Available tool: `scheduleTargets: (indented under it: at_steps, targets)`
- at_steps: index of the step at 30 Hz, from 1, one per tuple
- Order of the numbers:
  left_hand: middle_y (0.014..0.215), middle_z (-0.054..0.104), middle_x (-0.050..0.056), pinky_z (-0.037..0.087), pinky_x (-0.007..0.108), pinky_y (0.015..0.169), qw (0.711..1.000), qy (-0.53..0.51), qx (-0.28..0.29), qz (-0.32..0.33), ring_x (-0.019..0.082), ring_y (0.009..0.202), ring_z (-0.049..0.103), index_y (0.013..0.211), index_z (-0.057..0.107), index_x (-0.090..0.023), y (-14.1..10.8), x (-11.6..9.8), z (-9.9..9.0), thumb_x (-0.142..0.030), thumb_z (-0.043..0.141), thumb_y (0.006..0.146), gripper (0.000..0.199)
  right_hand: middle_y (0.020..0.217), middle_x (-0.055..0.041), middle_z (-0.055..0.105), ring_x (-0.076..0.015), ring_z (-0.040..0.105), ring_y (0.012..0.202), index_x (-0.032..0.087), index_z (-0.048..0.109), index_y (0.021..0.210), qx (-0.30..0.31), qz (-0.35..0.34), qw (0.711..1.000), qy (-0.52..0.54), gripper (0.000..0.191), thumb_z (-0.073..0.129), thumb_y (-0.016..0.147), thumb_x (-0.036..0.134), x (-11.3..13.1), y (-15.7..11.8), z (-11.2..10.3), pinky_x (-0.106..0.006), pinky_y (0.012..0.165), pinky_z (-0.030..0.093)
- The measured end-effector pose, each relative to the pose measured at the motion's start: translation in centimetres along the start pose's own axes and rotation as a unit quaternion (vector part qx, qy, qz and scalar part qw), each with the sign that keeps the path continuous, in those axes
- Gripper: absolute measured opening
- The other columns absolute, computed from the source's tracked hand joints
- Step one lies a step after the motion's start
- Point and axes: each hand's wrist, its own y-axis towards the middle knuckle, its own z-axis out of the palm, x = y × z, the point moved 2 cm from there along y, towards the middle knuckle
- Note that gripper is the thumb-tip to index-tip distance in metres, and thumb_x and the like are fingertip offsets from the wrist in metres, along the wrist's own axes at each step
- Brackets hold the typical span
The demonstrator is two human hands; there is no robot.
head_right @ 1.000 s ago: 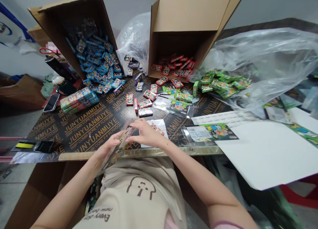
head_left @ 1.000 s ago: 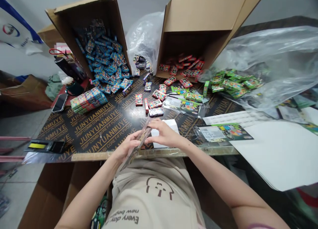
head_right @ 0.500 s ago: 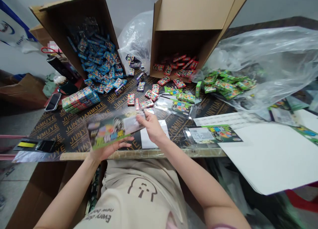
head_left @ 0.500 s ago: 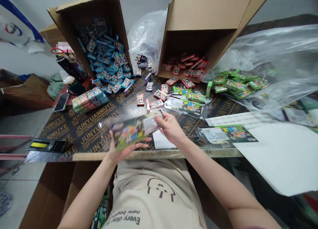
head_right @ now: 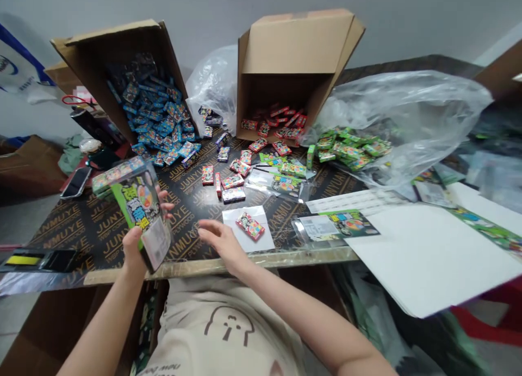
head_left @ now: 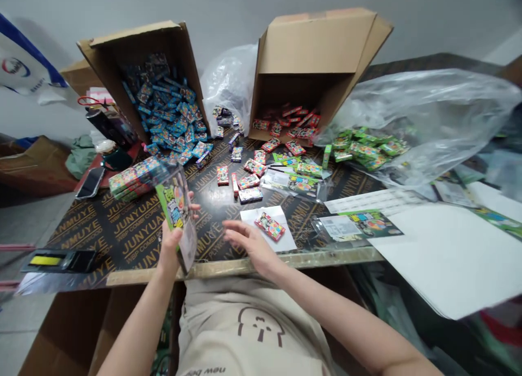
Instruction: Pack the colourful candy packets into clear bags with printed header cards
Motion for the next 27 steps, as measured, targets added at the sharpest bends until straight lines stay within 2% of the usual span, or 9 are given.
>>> scheduleTargets:
  at_steps: [3,6,10,13,16,18,21,23,27]
  targets:
    - [0.106,0.069,0.011,0.048,0.04,0.089,0.99,0.014,0.118,-0.071,0.033,0.106,0.059,0.107,0.068,-0.016,-1.2,0.9,0.4,-0.06,0.066,0.063,0.061,0.113,-0.0057,0.062,-0.0195,0.056,0.104,0.024,0.06,0.114,-0.072,-0.271,0.943,-0.176,0.049,0.077,0.07,0.036,3.3,-0.4,-0.5,-0.035,0.095,0.042]
    - [0.105,0.07,0.01,0.047,0.042,0.089,0.97,0.031,0.195,-0.143,0.035,0.103,0.06,0.103,0.07,-0.018,-2.9,2.3,1.4,-0.054,0.073,0.058,0.058,0.109,-0.006,0.061,-0.0199,0.056,0.103,0.023,0.058,0.113,-0.044,-0.374,0.886,-0.271,0.047,0.076,0.073,0.037,5.2,-0.7,-0.1,-0.035,0.093,0.042]
    - [0.111,0.069,0.011,0.045,0.044,0.094,0.962,0.014,0.205,-0.179,0.037,0.109,0.057,0.112,0.068,-0.018,-4.0,2.9,1.6,-0.052,0.077,0.055,0.067,0.089,-0.0043,0.062,-0.0192,0.057,0.088,0.021,0.059,0.086,0.02,-0.392,0.852,-0.346,0.033,0.075,0.073,0.046,6.2,-0.2,-0.3,-0.033,0.082,0.045]
    - [0.122,0.064,0.014,0.04,0.046,0.102,0.959,-0.001,0.214,-0.183,0.04,0.122,0.05,0.124,0.063,-0.017,-3.8,2.3,1.4,-0.049,0.082,0.049,0.084,0.075,-0.0013,0.062,-0.0163,0.056,0.078,0.02,0.055,0.069,0.129,-0.386,0.827,-0.387,0.033,0.074,0.074,0.046,6.8,0.2,-0.8,-0.031,0.08,0.043]
    - [0.129,0.061,0.013,0.036,0.047,0.108,0.959,0.014,0.219,-0.181,0.04,0.13,0.044,0.129,0.059,-0.017,-3.6,1.8,1.0,-0.045,0.084,0.05,0.087,0.076,-0.0002,0.066,-0.016,0.056,0.078,0.019,0.062,0.079,0.235,-0.352,0.78,-0.461,0.029,0.075,0.073,0.044,7.3,0.2,-1.2,-0.031,0.083,0.04]
    - [0.13,0.06,0.012,0.033,0.047,0.111,0.957,0.031,0.224,-0.181,0.037,0.131,0.044,0.13,0.057,-0.017,-3.7,1.9,0.7,-0.041,0.082,0.056,0.082,0.09,-0.0025,0.069,-0.0172,0.056,0.084,0.019,0.064,0.099,0.256,-0.32,0.758,-0.507,0.037,0.075,0.074,0.043,7.5,0.2,-1.3,-0.031,0.085,0.04]
    - [0.126,0.064,0.01,0.034,0.045,0.11,0.955,0.071,0.208,-0.199,0.034,0.125,0.051,0.125,0.061,-0.018,-4.1,2.4,0.2,-0.039,0.078,0.066,0.065,0.104,-0.0051,0.068,-0.0173,0.057,0.086,0.02,0.054,0.126,0.26,-0.284,0.762,-0.52,0.061,0.077,0.073,0.041,7.4,0.3,-1.5,-0.031,0.085,0.041]
    - [0.123,0.066,0.008,0.036,0.042,0.109,0.958,0.089,0.181,-0.205,0.032,0.121,0.054,0.12,0.064,-0.02,-4.1,2.5,0.1,-0.039,0.074,0.072,0.053,0.099,-0.0028,0.068,-0.0157,0.057,0.081,0.022,0.051,0.132,0.252,-0.276,0.792,-0.484,0.068,0.078,0.072,0.038,7.2,0.6,-1.6,-0.03,0.083,0.043]
    - [0.122,0.067,0.006,0.041,0.036,0.104,0.968,0.049,0.161,-0.184,0.027,0.115,0.059,0.118,0.065,-0.021,-3.5,2.2,0.9,-0.036,0.069,0.078,0.044,0.105,-0.0036,0.066,-0.0184,0.059,0.096,0.025,0.056,0.127,0.044,-0.309,0.898,-0.311,0.062,0.078,0.071,0.039,6.3,1.8,-2.5,-0.034,0.091,0.044]
